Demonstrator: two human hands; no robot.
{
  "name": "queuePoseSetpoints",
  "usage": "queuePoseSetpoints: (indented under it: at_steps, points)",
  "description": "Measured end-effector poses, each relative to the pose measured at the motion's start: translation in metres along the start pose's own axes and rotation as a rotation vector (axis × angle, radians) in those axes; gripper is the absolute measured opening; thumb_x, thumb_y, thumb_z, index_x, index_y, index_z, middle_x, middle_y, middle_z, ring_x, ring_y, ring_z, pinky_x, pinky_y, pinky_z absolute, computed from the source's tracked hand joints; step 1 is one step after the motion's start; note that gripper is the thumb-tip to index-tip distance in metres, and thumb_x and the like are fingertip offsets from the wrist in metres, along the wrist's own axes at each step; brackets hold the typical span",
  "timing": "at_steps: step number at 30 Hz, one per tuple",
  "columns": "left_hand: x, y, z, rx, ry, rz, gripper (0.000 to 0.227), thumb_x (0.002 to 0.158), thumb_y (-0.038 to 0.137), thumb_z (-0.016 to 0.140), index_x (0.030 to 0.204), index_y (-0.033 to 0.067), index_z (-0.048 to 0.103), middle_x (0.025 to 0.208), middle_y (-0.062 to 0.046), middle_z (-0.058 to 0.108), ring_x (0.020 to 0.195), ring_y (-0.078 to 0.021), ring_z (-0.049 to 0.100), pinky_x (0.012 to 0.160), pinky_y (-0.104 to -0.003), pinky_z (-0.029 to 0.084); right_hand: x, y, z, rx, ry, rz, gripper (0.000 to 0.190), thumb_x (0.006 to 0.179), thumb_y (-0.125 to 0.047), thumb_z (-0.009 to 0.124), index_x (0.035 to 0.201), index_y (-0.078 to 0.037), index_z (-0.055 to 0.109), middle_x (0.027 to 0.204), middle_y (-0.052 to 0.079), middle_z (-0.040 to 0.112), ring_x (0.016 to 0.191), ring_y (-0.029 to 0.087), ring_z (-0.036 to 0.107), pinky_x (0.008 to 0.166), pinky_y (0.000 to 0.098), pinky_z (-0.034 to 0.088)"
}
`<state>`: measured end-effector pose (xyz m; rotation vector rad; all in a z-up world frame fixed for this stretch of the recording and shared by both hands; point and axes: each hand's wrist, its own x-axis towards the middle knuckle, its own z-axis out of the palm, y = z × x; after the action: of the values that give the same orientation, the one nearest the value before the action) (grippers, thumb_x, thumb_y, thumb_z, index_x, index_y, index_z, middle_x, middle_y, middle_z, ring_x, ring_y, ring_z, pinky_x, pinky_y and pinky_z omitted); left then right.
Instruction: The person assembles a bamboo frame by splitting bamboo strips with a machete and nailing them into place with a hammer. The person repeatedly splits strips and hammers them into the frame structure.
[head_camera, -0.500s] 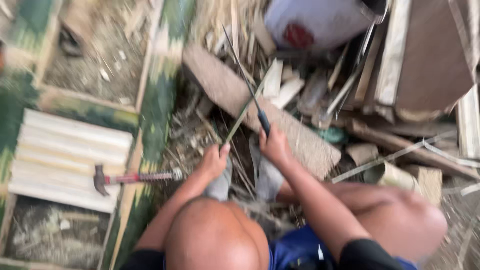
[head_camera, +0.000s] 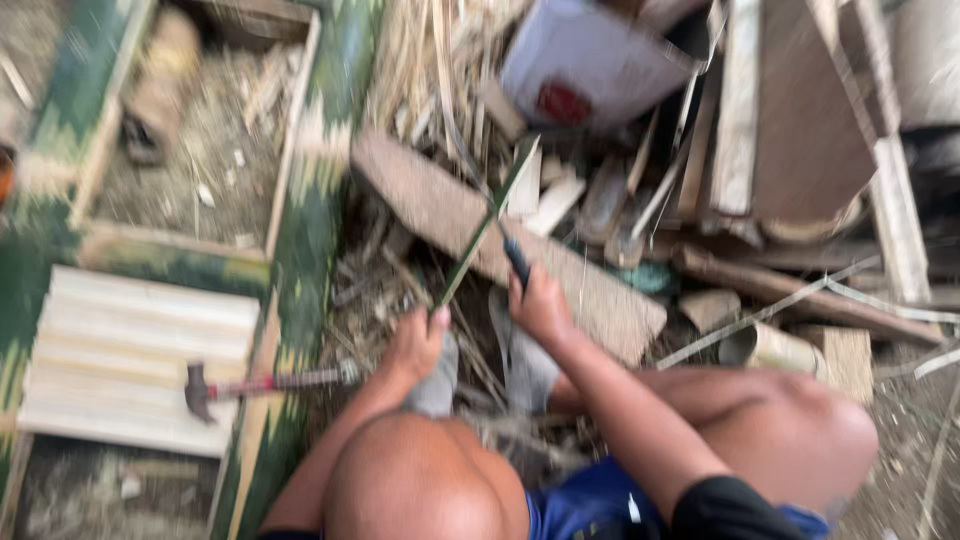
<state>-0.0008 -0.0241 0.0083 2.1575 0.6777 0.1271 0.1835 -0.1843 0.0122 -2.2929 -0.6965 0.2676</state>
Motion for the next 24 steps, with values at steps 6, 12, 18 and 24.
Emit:
queuePoseSetpoints:
  at_steps: [6,12,18,24]
  points:
    - [-0.003,-0.047,0.017,-0.102,-0.134,-0.202,0.059,0.100,0.054,0.047,0.104,-0.0024,0.062,0.092,-0.026,0.069,0.086,-0.0456,0.072,0.071,-0.051,0.056,-0.020,0.028,0.015,-0.068,0.004,-0.091,0.033,0.101,-0.028,0.066,0.110,0.003,0.056,0.083,0.032,0.068,0.076,0.052,0.067,0.066,0.0588,0.055]
    - [0.016,-0.029,0.017,-0.026,-0.066,-0.161,0.061,0.107,0.055,0.047,0.104,-0.0016,0.069,0.092,-0.026,0.072,0.092,-0.0466,0.071,0.080,-0.053,0.054,0.014,-0.009,0.008,-0.106,-0.076,0.045,0.034,0.097,-0.029,0.068,0.109,0.001,0.057,0.077,0.032,0.067,0.074,0.053,0.067,0.066,0.0606,0.053]
    - [0.017,-0.056,0.018,-0.017,-0.070,-0.138,0.072,0.098,0.059,0.043,0.128,-0.0044,0.058,0.096,-0.027,0.072,0.090,-0.0473,0.071,0.076,-0.054,0.056,0.009,0.025,0.016,-0.038,0.108,-0.083,0.032,0.099,-0.028,0.065,0.113,0.001,0.059,0.087,0.032,0.069,0.080,0.053,0.067,0.069,0.0592,0.053]
    - [0.070,-0.022,0.015,-0.007,-0.004,-0.094,0.069,0.103,0.055,0.042,0.127,-0.0068,0.060,0.102,-0.032,0.069,0.095,-0.0513,0.067,0.080,-0.056,0.054,0.065,-0.008,0.005,-0.129,0.010,-0.091,0.034,0.095,-0.028,0.068,0.113,0.000,0.057,0.087,0.032,0.068,0.077,0.052,0.066,0.069,0.0591,0.053]
